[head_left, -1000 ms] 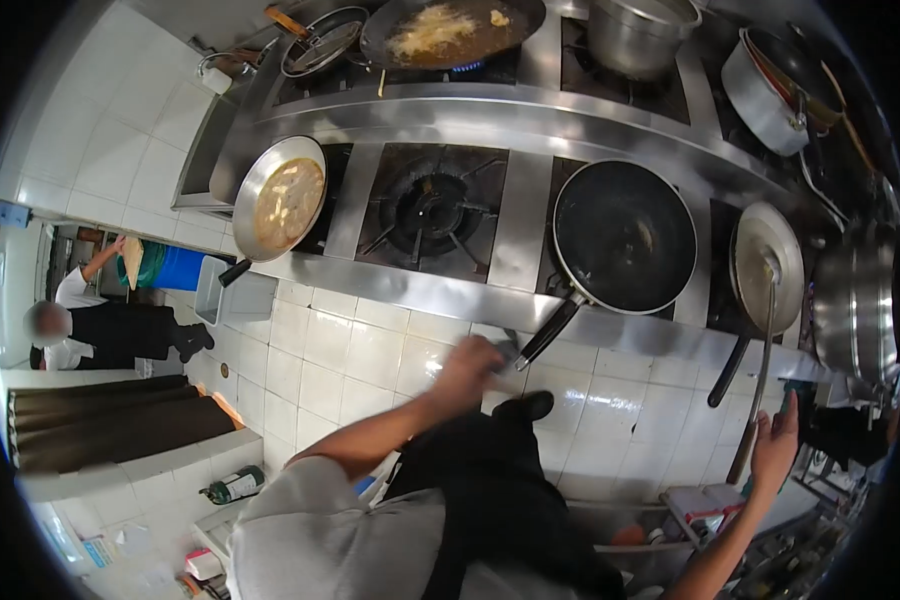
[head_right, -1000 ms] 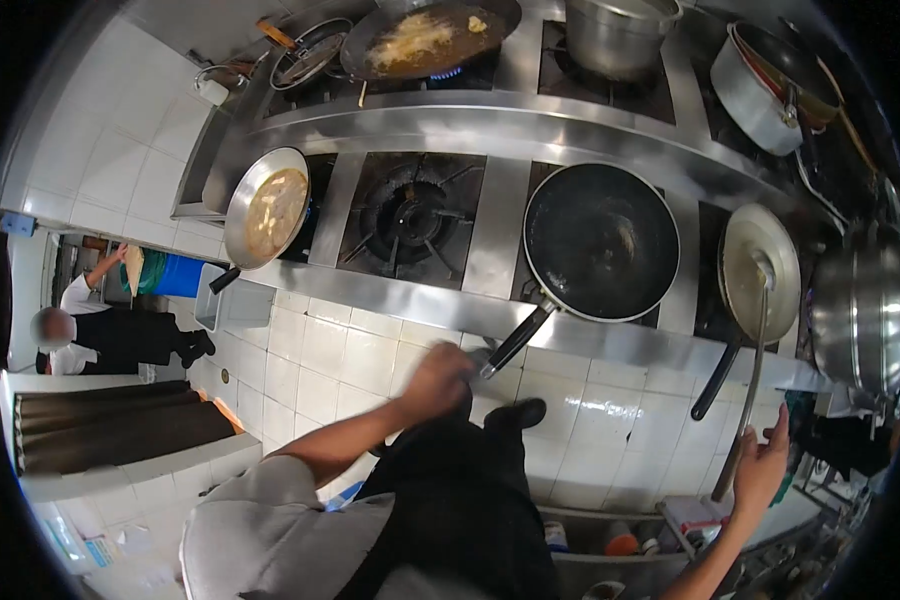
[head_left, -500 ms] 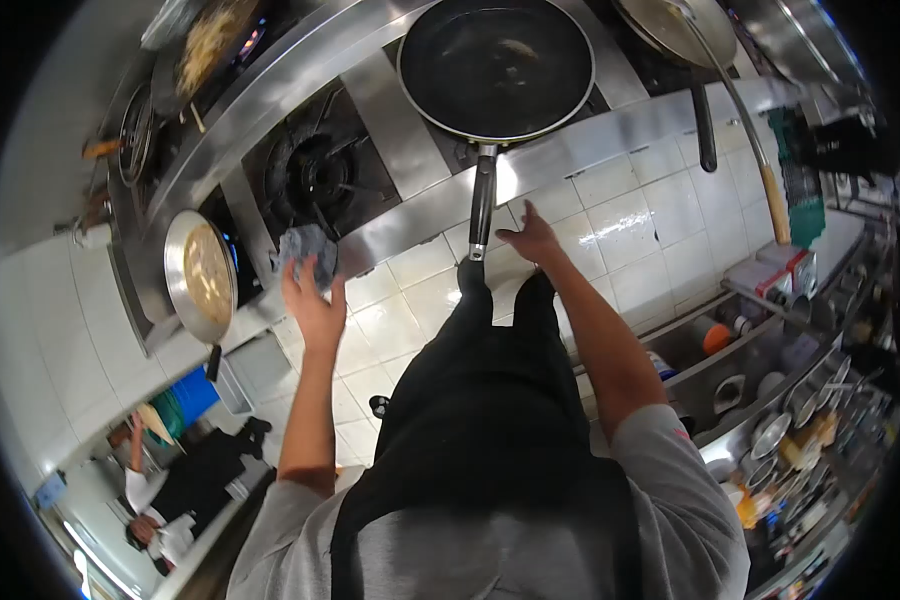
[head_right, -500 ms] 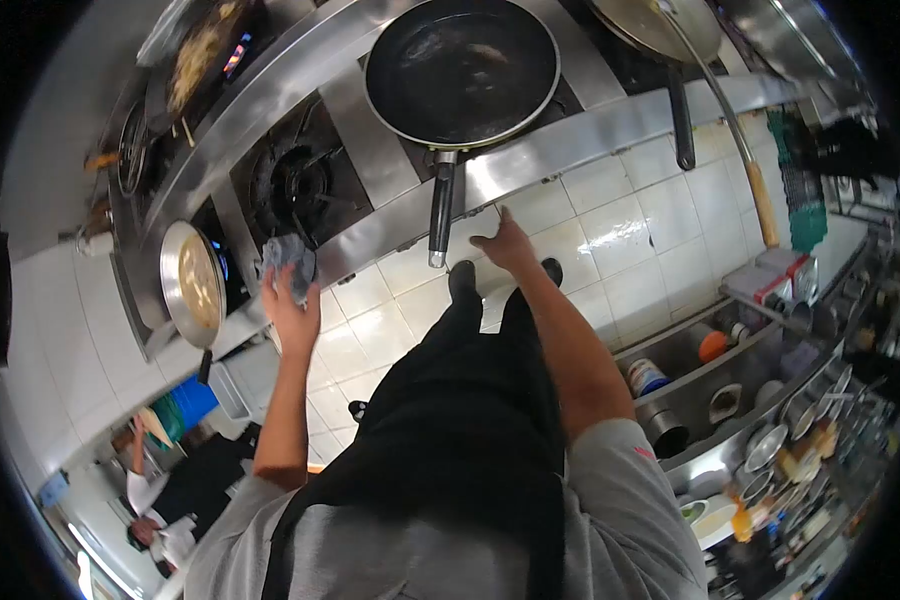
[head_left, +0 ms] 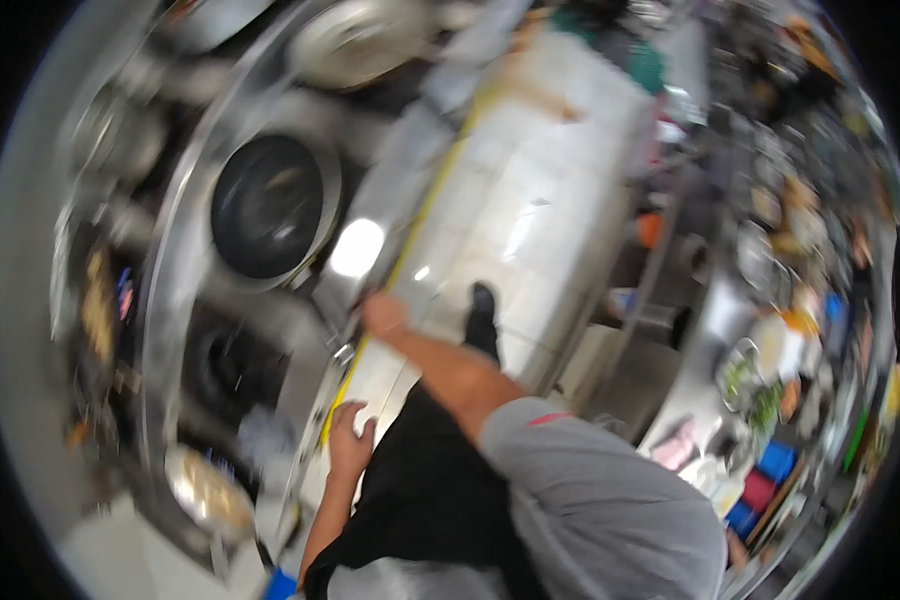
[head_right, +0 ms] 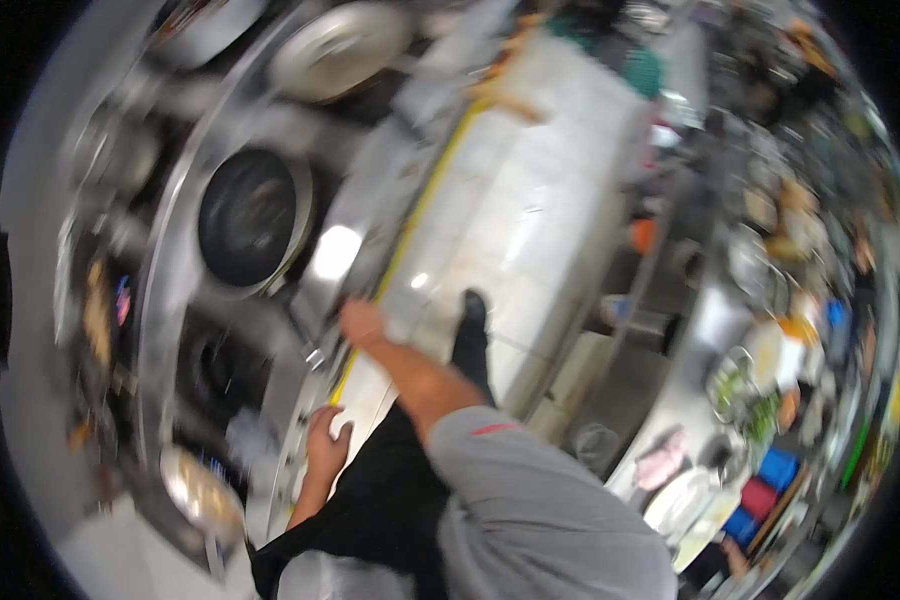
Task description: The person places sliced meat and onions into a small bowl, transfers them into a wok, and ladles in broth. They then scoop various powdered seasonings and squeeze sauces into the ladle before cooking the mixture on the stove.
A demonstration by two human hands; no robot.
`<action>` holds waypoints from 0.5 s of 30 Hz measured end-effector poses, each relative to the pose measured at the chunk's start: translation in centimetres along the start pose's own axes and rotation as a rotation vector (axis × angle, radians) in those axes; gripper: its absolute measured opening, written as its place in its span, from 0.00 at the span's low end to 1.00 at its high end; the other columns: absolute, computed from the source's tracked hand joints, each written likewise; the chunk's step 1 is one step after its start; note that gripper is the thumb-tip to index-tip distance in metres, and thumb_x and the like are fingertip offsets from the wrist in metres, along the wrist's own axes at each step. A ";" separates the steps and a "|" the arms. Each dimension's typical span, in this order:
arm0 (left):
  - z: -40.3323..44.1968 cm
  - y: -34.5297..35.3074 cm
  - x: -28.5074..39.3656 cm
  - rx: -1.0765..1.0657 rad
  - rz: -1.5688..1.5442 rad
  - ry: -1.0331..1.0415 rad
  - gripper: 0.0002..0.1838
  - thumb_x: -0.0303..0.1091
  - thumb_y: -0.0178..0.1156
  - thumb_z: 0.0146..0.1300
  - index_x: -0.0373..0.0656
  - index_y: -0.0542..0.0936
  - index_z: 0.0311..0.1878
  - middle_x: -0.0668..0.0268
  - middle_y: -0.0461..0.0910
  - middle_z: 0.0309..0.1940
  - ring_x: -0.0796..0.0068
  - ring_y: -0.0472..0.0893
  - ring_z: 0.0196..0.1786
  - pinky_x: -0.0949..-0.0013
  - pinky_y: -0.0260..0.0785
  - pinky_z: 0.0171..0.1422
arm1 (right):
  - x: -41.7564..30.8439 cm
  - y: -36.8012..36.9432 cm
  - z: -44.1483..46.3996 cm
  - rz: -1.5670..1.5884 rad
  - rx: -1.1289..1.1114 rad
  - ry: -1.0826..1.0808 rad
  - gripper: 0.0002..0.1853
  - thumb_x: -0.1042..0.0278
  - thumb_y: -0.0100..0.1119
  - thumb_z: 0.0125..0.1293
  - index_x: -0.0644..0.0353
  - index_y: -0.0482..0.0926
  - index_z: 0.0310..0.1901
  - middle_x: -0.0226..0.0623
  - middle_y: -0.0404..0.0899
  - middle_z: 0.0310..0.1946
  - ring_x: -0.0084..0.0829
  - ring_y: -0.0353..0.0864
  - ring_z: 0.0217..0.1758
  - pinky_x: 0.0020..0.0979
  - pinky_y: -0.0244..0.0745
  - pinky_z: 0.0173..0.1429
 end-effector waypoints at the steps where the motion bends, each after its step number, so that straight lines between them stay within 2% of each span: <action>1: 2.2 2.0 -0.1 -0.097 -0.006 0.016 0.20 0.28 0.71 0.60 0.40 0.83 0.55 0.47 0.82 0.54 0.45 0.80 0.60 0.53 0.72 0.69 | 0.3 0.1 0.7 -0.005 -0.051 0.037 0.11 0.67 0.59 0.65 0.64 0.85 0.41 0.52 0.89 0.39 0.51 0.90 0.43 0.51 0.86 0.46; 2: 4.3 4.4 -1.2 -0.187 -0.002 -0.009 0.18 0.29 0.71 0.61 0.38 0.83 0.55 0.48 0.83 0.53 0.48 0.82 0.57 0.55 0.75 0.65 | 0.5 0.1 1.1 -0.055 -0.117 0.033 0.12 0.66 0.64 0.61 0.65 0.87 0.41 0.51 0.89 0.39 0.51 0.90 0.44 0.50 0.86 0.49; 3: 6.4 8.3 -5.7 -0.232 -0.212 -0.119 0.19 0.30 0.71 0.64 0.38 0.81 0.57 0.53 0.84 0.52 0.55 0.84 0.54 0.58 0.78 0.60 | -0.2 -4.4 -1.1 -0.060 -0.224 0.011 0.16 0.62 0.68 0.59 0.65 0.88 0.43 0.51 0.89 0.41 0.52 0.90 0.46 0.48 0.86 0.51; 4: 8.6 10.5 -7.4 -0.325 -0.293 -0.249 0.26 0.31 0.69 0.67 0.43 0.75 0.67 0.59 0.83 0.52 0.63 0.84 0.53 0.64 0.79 0.52 | 0.3 -6.2 -2.4 -0.008 -0.270 -0.026 0.19 0.57 0.71 0.58 0.64 0.88 0.45 0.51 0.89 0.43 0.53 0.89 0.49 0.48 0.85 0.54; 5: 10.2 13.6 -10.9 -0.450 -0.610 -0.480 0.33 0.35 0.68 0.69 0.49 0.66 0.75 0.60 0.80 0.58 0.64 0.84 0.52 0.65 0.77 0.49 | 2.5 -9.0 -3.6 -0.007 -0.242 0.003 0.19 0.56 0.72 0.58 0.63 0.88 0.45 0.51 0.89 0.43 0.54 0.89 0.49 0.49 0.84 0.54; 7: 13.1 14.1 -9.8 -0.313 -0.805 -0.643 0.37 0.38 0.68 0.69 0.50 0.63 0.77 0.61 0.75 0.66 0.64 0.82 0.56 0.63 0.75 0.51 | 6.4 -13.7 -6.8 -0.012 -0.217 0.021 0.20 0.54 0.73 0.58 0.61 0.89 0.45 0.51 0.89 0.42 0.55 0.88 0.49 0.50 0.84 0.55; 8: 13.9 14.4 -9.6 -0.224 -0.906 -0.742 0.38 0.40 0.68 0.70 0.50 0.61 0.79 0.61 0.72 0.69 0.63 0.81 0.57 0.62 0.75 0.53 | 10.2 -17.9 -8.9 -0.048 -0.189 0.120 0.23 0.53 0.74 0.59 0.60 0.88 0.50 0.51 0.88 0.47 0.55 0.86 0.55 0.50 0.81 0.61; 9: 15.2 15.1 -9.6 -0.179 -0.974 -0.745 0.39 0.42 0.67 0.69 0.51 0.60 0.79 0.62 0.69 0.73 0.63 0.79 0.60 0.59 0.73 0.56 | 15.3 -22.8 -11.7 0.025 0.007 0.183 0.27 0.52 0.74 0.60 0.59 0.85 0.58 0.49 0.85 0.56 0.52 0.83 0.62 0.49 0.78 0.65; 10: 16.7 15.9 -10.4 -0.128 -1.041 -0.751 0.41 0.45 0.67 0.69 0.51 0.59 0.80 0.64 0.65 0.76 0.62 0.77 0.63 0.56 0.72 0.59 | 17.8 -31.3 -16.7 -0.045 0.142 0.312 0.32 0.51 0.74 0.61 0.57 0.81 0.64 0.45 0.81 0.64 0.48 0.78 0.69 0.48 0.74 0.69; 11: 17.9 16.5 -11.2 -0.074 -1.105 -0.759 0.42 0.48 0.67 0.69 0.52 0.59 0.81 0.65 0.61 0.79 0.61 0.75 0.65 0.54 0.71 0.62 | 18.9 -41.1 -22.8 -0.118 0.299 0.483 0.32 0.50 0.74 0.61 0.58 0.80 0.64 0.45 0.81 0.63 0.48 0.78 0.68 0.49 0.74 0.70; 12: 18.9 17.0 -11.7 -0.080 -1.164 -0.763 0.43 0.50 0.66 0.69 0.53 0.58 0.82 0.67 0.58 0.81 0.61 0.73 0.67 0.53 0.70 0.64 | 20.7 -49.0 -28.8 -0.393 0.517 0.543 0.31 0.49 0.73 0.63 0.58 0.81 0.62 0.45 0.82 0.59 0.49 0.78 0.67 0.49 0.75 0.68; 14: 20.3 18.0 -12.1 -0.091 -1.273 -0.777 0.45 0.54 0.64 0.70 0.55 0.55 0.84 0.70 0.53 0.84 0.60 0.70 0.71 0.51 0.66 0.69 | 24.2 -63.5 -44.1 -0.438 1.008 0.951 0.26 0.57 0.72 0.60 0.60 0.82 0.57 0.46 0.82 0.55 0.50 0.80 0.62 0.49 0.77 0.62; 15: 20.3 17.6 -11.7 -0.063 -1.275 -0.774 0.45 0.59 0.60 0.71 0.55 0.55 0.84 0.69 0.50 0.84 0.59 0.70 0.72 0.51 0.64 0.73 | 24.5 -69.7 -51.1 -0.563 1.162 1.040 0.26 0.52 0.71 0.60 0.60 0.84 0.55 0.48 0.84 0.54 0.52 0.82 0.59 0.50 0.78 0.60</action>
Point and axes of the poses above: each hand's wrist, its own z-axis towards the middle knuckle, its own y-axis out of the palm, x = y × z, the point moved 10 cm from there along z, towards the middle knuckle
